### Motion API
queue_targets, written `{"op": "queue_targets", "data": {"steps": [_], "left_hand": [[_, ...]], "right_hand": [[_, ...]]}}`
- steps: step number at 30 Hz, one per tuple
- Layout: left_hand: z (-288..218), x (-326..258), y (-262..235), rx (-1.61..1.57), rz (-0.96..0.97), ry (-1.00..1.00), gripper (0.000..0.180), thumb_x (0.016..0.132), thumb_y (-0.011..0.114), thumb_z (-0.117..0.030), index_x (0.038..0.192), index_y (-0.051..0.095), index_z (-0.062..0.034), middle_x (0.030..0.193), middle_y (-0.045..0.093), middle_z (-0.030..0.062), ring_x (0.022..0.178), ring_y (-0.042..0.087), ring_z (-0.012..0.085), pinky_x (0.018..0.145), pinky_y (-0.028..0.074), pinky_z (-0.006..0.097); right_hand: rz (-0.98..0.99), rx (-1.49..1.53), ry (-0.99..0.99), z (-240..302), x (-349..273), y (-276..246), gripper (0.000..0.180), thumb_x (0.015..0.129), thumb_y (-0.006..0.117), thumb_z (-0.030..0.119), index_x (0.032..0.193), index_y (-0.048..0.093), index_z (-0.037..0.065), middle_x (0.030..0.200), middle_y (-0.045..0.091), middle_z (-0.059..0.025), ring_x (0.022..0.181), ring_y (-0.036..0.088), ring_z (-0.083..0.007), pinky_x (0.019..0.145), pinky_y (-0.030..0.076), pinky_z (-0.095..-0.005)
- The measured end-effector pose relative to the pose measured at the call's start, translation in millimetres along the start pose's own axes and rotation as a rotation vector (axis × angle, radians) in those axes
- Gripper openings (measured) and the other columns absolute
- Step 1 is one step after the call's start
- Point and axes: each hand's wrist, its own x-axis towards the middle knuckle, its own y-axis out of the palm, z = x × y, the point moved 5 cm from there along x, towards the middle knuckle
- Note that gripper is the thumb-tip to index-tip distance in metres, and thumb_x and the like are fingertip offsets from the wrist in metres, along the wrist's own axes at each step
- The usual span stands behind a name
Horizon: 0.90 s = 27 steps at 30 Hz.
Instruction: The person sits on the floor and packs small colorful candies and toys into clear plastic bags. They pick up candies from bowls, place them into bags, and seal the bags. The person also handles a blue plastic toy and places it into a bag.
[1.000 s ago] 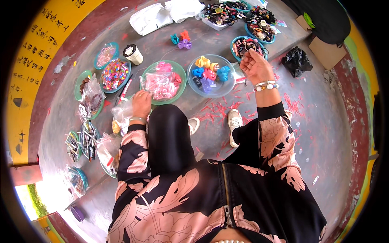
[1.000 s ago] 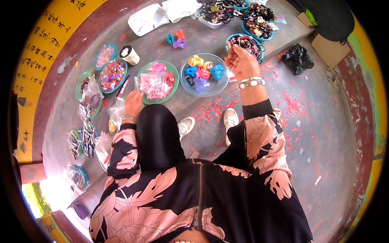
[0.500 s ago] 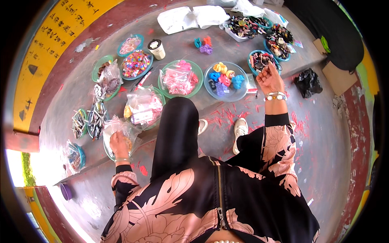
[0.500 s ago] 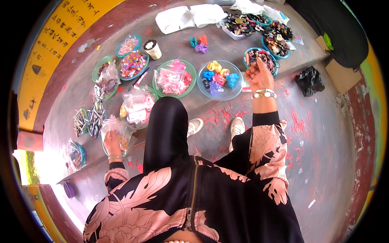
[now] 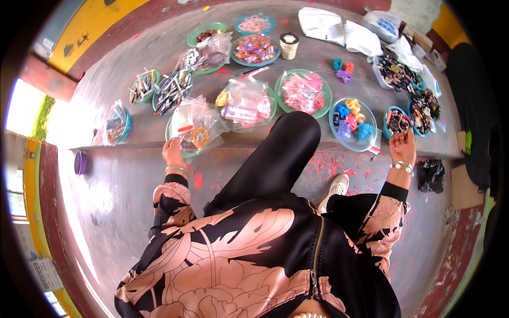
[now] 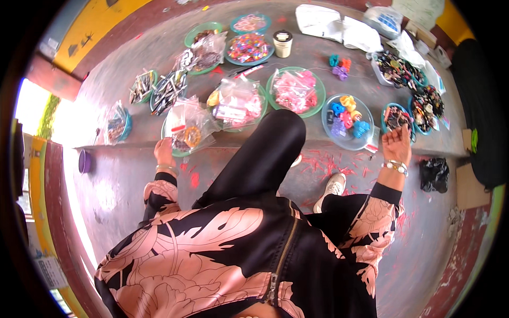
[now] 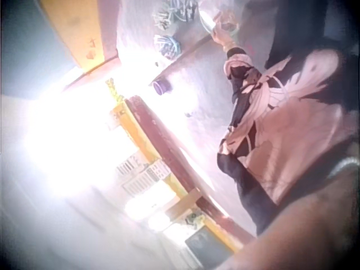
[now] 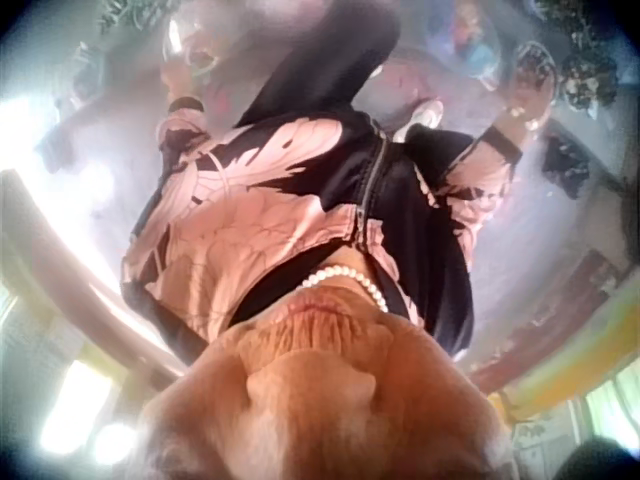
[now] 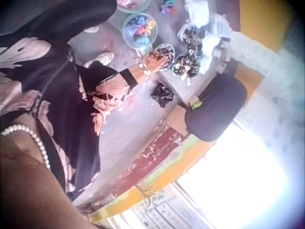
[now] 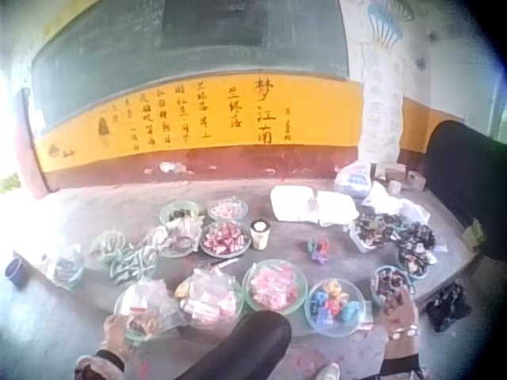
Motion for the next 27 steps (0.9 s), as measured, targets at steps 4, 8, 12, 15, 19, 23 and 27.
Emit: {"op": "queue_targets", "data": {"steps": [4,8,12,15,19,23,27], "left_hand": [[9,-11,-3,-0.136,-0.1,-0.123,0.016,0.076,0.061,-0.01,0.087,0.062,0.0014,0.077,0.059,0.0026,0.068,0.052,0.0108,0.063,0.042,0.025],[24,10,-12,0.048,-0.195,-0.133,0.024,0.075,0.064,-0.018,0.089,0.062,0.0018,0.077,0.061,0.005,0.069,0.056,0.0136,0.064,0.044,0.028],[-7,16,7,0.591,-0.193,0.207,0.03,0.076,0.064,-0.029,0.089,0.063,-0.0025,0.084,0.063,0.0123,0.076,0.058,0.026,0.072,0.045,0.036],[-22,4,42,0.769,-0.04,0.407,0.027,0.076,0.063,-0.028,0.086,0.063,-0.0032,0.087,0.063,0.0157,0.081,0.059,0.0312,0.075,0.045,0.038],[-12,-35,80,0.875,0.229,0.497,0.02,0.077,0.062,-0.023,0.086,0.063,-0.0047,0.092,0.061,0.0183,0.085,0.057,0.0358,0.078,0.044,0.042],[10,-64,112,0.927,0.41,0.581,0.021,0.077,0.062,-0.022,0.087,0.062,-0.0038,0.095,0.061,0.0179,0.09,0.055,0.0358,0.08,0.043,0.042],[-1,-81,158,0.935,0.526,0.716,0.029,0.076,0.063,-0.021,0.098,0.057,-0.0024,0.106,0.057,0.017,0.103,0.05,0.0341,0.088,0.04,0.041]], "right_hand": [[-0.023,-0.057,0.019,-5,-6,7,0.023,0.082,0.065,0.029,0.072,0.055,0.01,0.064,0.052,-0.0004,0.064,0.052,-0.0158,0.064,0.046,-0.0322],[-0.041,-0.087,0.035,-9,-8,14,0.024,0.083,0.064,0.028,0.071,0.054,0.011,0.064,0.052,-0.0001,0.063,0.051,-0.015,0.064,0.045,-0.0318],[-0.071,-0.1,0.043,-12,-9,15,0.024,0.083,0.064,0.028,0.071,0.054,0.01,0.064,0.051,-0.0008,0.061,0.05,-0.0145,0.062,0.045,-0.0312],[-0.044,-0.116,0.048,-13,-8,15,0.025,0.083,0.065,0.028,0.071,0.054,0.01,0.064,0.051,-0.0009,0.062,0.05,-0.0147,0.062,0.045,-0.0309],[-0.029,-0.128,0.062,-16,-9,17,0.024,0.083,0.065,0.027,0.07,0.054,0.009,0.064,0.051,-0.0011,0.063,0.051,-0.0152,0.062,0.044,-0.0303],[-0.03,-0.111,0.072,-19,-6,18,0.025,0.082,0.065,0.027,0.07,0.053,0.009,0.063,0.049,-0.0009,0.062,0.048,-0.0151,0.063,0.043,-0.0294],[-0.062,-0.144,0.061,-19,-9,20,0.025,0.08,0.067,0.027,0.07,0.053,0.009,0.063,0.048,-0.0011,0.062,0.048,-0.0155,0.063,0.044,-0.0296]]}}
